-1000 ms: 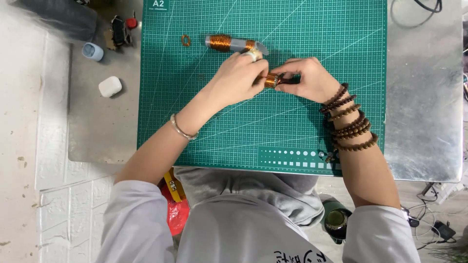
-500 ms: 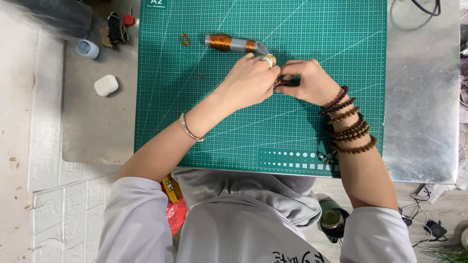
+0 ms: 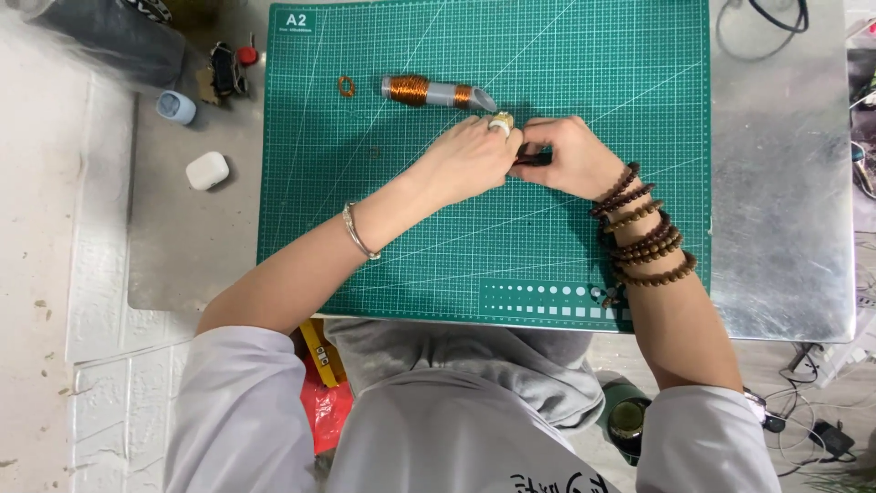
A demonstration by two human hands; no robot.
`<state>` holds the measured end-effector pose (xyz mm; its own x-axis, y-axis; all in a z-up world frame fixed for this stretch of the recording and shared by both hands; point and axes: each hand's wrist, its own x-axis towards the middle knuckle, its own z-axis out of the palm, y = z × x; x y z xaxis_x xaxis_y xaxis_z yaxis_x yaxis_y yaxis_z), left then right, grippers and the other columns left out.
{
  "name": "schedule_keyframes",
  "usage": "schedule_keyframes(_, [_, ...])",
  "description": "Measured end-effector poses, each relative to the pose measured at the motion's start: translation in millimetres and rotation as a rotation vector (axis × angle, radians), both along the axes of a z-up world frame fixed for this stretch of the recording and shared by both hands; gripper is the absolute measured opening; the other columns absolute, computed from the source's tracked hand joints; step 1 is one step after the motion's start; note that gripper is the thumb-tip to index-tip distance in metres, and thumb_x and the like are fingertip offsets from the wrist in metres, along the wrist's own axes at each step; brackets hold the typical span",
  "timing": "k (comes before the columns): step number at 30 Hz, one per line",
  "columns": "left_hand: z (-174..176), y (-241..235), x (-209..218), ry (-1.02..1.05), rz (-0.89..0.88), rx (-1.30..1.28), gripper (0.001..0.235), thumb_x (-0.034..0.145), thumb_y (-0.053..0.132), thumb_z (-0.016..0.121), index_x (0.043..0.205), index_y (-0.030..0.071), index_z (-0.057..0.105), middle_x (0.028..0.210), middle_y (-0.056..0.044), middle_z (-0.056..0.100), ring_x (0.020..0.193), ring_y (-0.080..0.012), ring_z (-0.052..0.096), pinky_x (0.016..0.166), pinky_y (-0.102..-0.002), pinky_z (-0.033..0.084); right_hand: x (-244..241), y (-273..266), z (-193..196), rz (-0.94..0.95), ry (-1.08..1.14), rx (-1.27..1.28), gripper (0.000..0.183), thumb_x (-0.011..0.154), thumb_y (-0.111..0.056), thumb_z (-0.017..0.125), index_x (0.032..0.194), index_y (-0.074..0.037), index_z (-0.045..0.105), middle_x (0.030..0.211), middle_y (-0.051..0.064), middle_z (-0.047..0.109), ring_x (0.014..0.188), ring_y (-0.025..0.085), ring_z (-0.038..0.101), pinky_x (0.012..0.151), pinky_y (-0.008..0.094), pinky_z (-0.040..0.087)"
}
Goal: Assembling a copper wire coil component by twisting leads and fitting parts together on a cutting mat
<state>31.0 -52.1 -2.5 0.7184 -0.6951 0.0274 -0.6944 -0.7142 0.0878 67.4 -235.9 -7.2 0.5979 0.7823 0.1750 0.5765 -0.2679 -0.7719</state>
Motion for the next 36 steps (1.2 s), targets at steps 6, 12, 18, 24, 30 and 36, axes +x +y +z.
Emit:
schedule_keyframes(6, [38.1, 8.7, -8.3, 0.056, 0.014, -0.101, 0.023, 0.082, 0.002, 0.049, 0.099, -0.012, 0.058, 0.076, -0.026, 0.061, 0.071, -0.0365, 0.065, 0.068, -0.041, 0.053, -2.3, 2.2, 5.3, 0.011, -0.008, -0.014, 0.014, 0.078, -0.006, 0.072, 0.087, 0.003, 0.067, 0.076, 0.016, 0.064, 0.072, 0.031, 0.064, 0.070, 0.044, 0.051])
schedule_keyframes(12, [50.9, 27.6, -16.2, 0.198, 0.087, -0.242, 0.021, 0.089, 0.005, 0.052, 0.103, -0.008, 0.062, 0.076, -0.017, 0.062, 0.068, -0.0240, 0.064, 0.068, -0.030, 0.053, -8.8, 5.1, 26.1, 0.029, 0.023, 0.008, 0.021, 0.080, -0.005, 0.071, 0.098, 0.007, 0.067, 0.081, 0.020, 0.065, 0.076, 0.032, 0.064, 0.072, 0.043, 0.051])
schedule_keyframes(18, [52.4, 25.1, -16.0, 0.116, 0.034, -0.126, 0.024, 0.088, 0.006, 0.056, 0.105, -0.008, 0.064, 0.078, -0.022, 0.064, 0.073, -0.0296, 0.067, 0.074, -0.036, 0.053, -8.5, 5.9, 26.6, 0.024, 0.030, -0.008, 0.023, 0.080, -0.006, 0.071, 0.098, 0.007, 0.067, 0.081, 0.020, 0.065, 0.076, 0.033, 0.064, 0.072, 0.045, 0.051])
schedule_keyframes(24, [31.7, 15.2, -6.8, 0.035, -0.024, 0.034, 0.023, 0.083, 0.004, 0.061, 0.104, -0.006, 0.064, 0.081, -0.021, 0.065, 0.077, -0.0286, 0.066, 0.078, -0.037, 0.050, -3.3, 4.0, 8.5, 0.013, -0.001, -0.014, 0.019, 0.076, -0.004, 0.073, 0.091, 0.005, 0.068, 0.076, 0.017, 0.064, 0.072, 0.032, 0.064, 0.068, 0.044, 0.052])
schedule_keyframes(30, [19.6, 8.5, 2.0, -0.073, -0.090, 0.073, 0.018, 0.077, 0.001, 0.064, 0.093, -0.007, 0.063, 0.074, -0.019, 0.064, 0.070, -0.0314, 0.065, 0.070, -0.038, 0.048, -6.1, 4.4, 14.0, 0.005, -0.008, -0.017, 0.014, 0.076, -0.005, 0.073, 0.083, 0.005, 0.066, 0.075, 0.016, 0.064, 0.071, 0.032, 0.063, 0.068, 0.043, 0.051])
schedule_keyframes(36, [14.0, 8.4, 7.5, -0.015, -0.105, 0.098, 0.017, 0.077, 0.003, 0.064, 0.092, -0.006, 0.062, 0.074, -0.019, 0.063, 0.069, -0.0322, 0.064, 0.069, -0.038, 0.044, -4.3, 2.7, 8.0, -0.009, -0.013, -0.015, 0.012, 0.076, -0.004, 0.073, 0.081, 0.004, 0.066, 0.073, 0.014, 0.064, 0.070, 0.030, 0.063, 0.067, 0.042, 0.051])
